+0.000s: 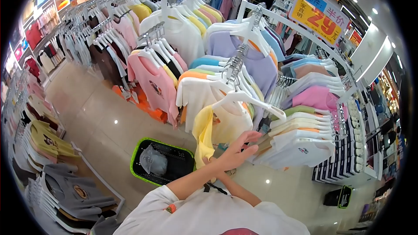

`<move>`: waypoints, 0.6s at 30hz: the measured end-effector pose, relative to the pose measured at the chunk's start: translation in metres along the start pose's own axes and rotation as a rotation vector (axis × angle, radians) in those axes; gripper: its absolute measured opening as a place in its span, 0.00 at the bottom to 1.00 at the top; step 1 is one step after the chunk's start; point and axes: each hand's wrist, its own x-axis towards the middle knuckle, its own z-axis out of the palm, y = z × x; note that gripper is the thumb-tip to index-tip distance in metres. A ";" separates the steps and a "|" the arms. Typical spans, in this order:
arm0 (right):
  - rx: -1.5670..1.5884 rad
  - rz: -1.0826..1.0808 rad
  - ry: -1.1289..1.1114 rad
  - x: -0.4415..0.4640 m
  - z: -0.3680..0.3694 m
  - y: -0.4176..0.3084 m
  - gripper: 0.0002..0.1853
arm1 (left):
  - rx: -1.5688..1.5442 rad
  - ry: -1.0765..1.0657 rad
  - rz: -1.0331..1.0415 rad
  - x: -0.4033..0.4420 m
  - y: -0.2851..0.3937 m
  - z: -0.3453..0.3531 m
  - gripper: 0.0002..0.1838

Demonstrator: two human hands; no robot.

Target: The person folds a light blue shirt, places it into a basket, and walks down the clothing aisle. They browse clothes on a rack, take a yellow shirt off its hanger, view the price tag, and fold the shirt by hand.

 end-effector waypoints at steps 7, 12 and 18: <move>0.206 0.206 0.131 0.018 -0.027 -0.045 0.17 | -0.398 -0.243 0.299 -0.067 0.105 0.024 0.34; 0.083 0.047 0.076 0.003 -0.041 -0.071 0.15 | -0.713 -0.290 0.779 -0.102 0.144 0.053 0.34; 0.108 0.064 -0.031 -0.032 -0.068 -0.087 0.11 | -0.668 -0.273 0.751 -0.137 0.139 0.052 0.35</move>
